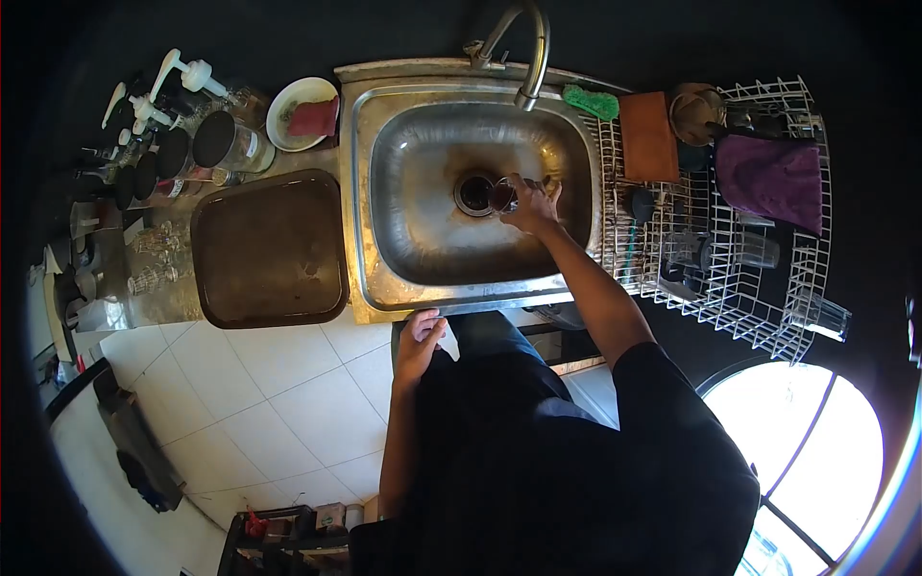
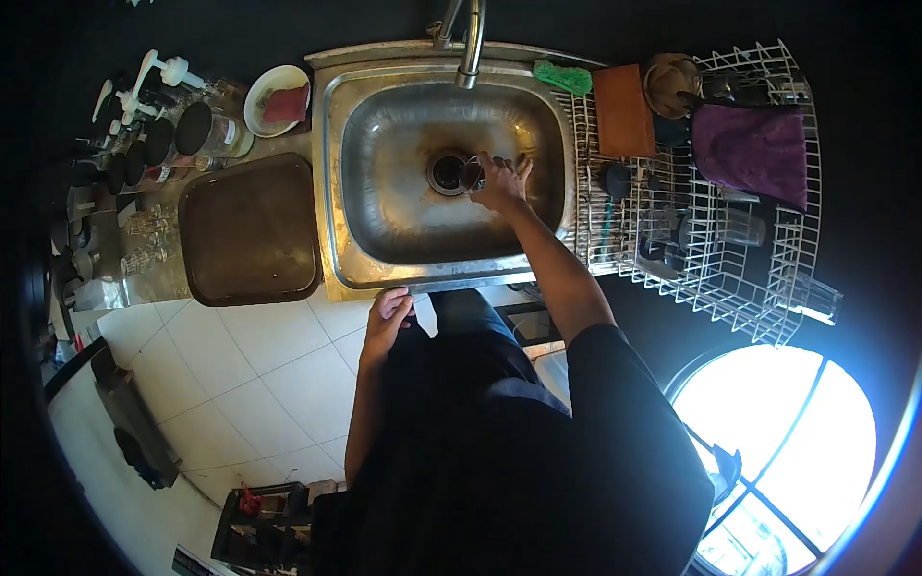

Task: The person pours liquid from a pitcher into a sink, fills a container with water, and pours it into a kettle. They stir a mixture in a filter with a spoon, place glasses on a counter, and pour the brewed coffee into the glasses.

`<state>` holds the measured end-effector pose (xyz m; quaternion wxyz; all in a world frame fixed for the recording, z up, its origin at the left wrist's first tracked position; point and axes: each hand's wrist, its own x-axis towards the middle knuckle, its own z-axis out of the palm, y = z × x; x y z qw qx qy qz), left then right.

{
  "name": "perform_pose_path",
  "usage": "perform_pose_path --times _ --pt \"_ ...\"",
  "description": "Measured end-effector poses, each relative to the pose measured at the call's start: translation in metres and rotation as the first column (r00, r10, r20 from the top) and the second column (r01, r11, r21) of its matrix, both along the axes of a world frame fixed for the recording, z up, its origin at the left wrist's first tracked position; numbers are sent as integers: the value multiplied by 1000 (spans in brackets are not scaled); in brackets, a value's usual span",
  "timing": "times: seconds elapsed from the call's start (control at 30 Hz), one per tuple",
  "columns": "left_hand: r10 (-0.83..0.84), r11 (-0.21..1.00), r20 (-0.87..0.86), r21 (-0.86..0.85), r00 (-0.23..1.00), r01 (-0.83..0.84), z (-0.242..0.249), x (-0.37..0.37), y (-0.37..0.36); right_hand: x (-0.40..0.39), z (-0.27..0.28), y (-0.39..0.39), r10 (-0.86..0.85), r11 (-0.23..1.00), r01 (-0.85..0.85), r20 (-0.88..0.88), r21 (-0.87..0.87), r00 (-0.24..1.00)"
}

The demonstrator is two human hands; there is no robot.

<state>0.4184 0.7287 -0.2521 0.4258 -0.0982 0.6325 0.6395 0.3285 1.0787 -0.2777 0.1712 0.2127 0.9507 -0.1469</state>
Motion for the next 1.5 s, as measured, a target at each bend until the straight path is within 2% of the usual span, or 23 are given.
perform_pose_path --times 0.2,0.33,0.4,0.73,0.93,1.0,1.03,1.1,1.23,1.3,1.43,1.5 --pt "8 1000 -10 -3 1000 -8 1 0 -2 -8 10 -5 1 1000 -1 82 -9 997" --pt "1 1000 5 -17 1000 -1 3 -1 -2 -13 14 -10 -3 1000 3 63 -4 998" --pt "7 1000 5 -10 1000 -7 3 -1 -3 -16 17 -12 -1 1000 2 127 -10 992" --pt "16 1000 -5 5 1000 -16 -1 0 -5 -15 8 -13 -22 1000 22 113 -1 993" --pt "15 1000 -6 27 1000 -15 2 -2 -6 1 4 -5 -103 981 98 -23 -170 994" --pt "16 1000 -1 25 1000 -16 2 -2 -7 11 -5 -1 -84 950 2 -251 -313 964" --pt "18 1000 6 22 1000 -18 2 -3 -7 15 -4 0 -85 950 2 -252 -312 964" --pt "10 1000 -1 18 1000 -10 1 -3 -8 21 2 -1 -233 846 33 -312 -532 921" --pt "0 1000 -6 8 1000 0 2 -3 -9 25 26 -11 -367 819 119 -354 -561 860" --pt "2 1000 7 23 1000 -2 1 -2 -8 26 27 -14 -345 816 35 -437 -577 831" --pt "2 999 1 36 1000 -2 3 -3 -6 28 35 -17 -264 808 -92 -498 -582 826" --pt "-7 1000 1 25 1000 7 2 -2 -5 27 42 -19 -339 844 51 -456 -535 823"
